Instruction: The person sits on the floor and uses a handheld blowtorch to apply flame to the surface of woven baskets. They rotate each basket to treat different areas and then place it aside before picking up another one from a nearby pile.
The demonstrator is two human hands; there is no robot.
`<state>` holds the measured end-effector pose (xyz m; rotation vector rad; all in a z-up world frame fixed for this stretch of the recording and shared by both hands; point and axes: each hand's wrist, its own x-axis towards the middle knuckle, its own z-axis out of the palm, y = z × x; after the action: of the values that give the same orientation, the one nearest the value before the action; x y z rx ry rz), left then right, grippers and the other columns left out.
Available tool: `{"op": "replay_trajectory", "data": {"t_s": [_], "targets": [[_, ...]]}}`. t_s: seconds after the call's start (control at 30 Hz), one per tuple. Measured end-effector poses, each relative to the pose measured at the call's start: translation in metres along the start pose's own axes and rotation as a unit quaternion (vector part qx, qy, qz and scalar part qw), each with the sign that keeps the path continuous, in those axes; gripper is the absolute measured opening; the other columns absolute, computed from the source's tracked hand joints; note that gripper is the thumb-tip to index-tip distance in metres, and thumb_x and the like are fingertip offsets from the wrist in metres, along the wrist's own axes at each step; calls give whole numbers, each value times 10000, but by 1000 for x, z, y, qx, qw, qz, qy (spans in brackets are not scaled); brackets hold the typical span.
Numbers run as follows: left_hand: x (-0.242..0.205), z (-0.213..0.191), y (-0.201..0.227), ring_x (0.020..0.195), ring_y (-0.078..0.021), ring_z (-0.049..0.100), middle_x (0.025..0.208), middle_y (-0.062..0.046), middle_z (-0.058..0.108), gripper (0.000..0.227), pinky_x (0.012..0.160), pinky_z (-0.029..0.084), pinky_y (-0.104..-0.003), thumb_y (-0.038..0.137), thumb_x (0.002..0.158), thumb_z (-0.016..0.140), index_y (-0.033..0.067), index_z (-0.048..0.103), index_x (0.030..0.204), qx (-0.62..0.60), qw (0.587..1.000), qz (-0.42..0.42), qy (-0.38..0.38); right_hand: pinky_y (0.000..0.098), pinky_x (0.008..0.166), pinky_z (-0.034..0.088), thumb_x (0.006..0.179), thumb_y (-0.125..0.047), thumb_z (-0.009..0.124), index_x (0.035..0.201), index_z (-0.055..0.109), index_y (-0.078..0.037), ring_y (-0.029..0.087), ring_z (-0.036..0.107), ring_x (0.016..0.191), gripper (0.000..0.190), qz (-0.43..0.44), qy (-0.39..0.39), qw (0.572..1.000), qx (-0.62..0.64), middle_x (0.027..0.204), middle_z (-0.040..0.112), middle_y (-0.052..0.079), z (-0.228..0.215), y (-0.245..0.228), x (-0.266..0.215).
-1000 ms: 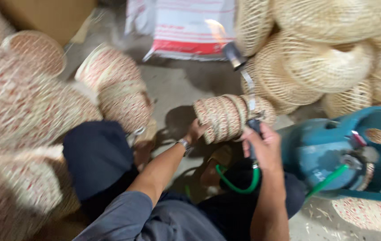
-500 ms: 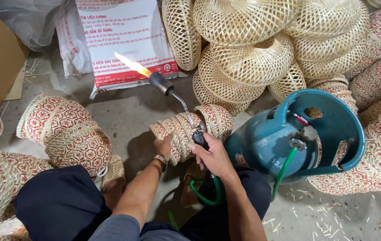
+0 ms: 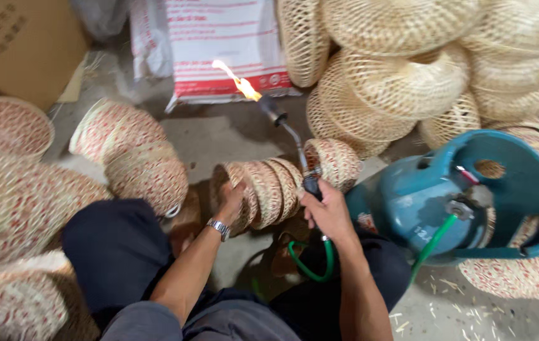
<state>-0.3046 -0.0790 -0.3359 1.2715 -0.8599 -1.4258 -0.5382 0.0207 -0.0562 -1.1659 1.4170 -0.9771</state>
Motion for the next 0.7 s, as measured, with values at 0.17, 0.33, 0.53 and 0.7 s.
{"op": "replay_trajectory", "data": {"t_s": [0.17, 0.33, 0.53, 0.7], "targets": [[-67, 12, 85, 837, -126, 628, 956, -30, 718, 312, 728, 521, -317, 321, 980, 706, 27, 734, 1080, -32, 997, -69, -28, 286, 368, 403, 908, -175, 731, 918, 586, -25, 104, 511, 407, 209, 16, 37, 997, -62, 562, 567, 34, 18, 2, 12], [-108, 3, 155, 846, -255, 647, 922, -148, 722, 440, 756, 500, -410, 433, 976, 703, 2, 734, 1061, 392, 918, 16, -64, 284, 370, 401, 901, -193, 771, 891, 565, -20, 108, 511, 414, 269, 0, 50, 994, -94, 576, 561, 36, 42, 1, 14], [-90, -17, 172, 960, -350, 711, 1006, -223, 713, 540, 866, 543, -446, 510, 935, 704, 2, 638, 1108, 546, 780, 243, -187, 288, 376, 434, 866, -238, 809, 898, 554, -11, 126, 555, 427, 343, 4, 61, 986, -155, 578, 583, 44, 61, 3, 20], [-86, -26, 203, 814, -407, 659, 896, -221, 690, 467, 722, 482, -512, 376, 843, 743, 56, 645, 1169, 489, 788, 249, -281, 375, 466, 512, 765, -404, 863, 961, 548, 10, 230, 626, 503, 556, 48, 87, 964, -246, 697, 615, 107, 67, 8, 23]]}}
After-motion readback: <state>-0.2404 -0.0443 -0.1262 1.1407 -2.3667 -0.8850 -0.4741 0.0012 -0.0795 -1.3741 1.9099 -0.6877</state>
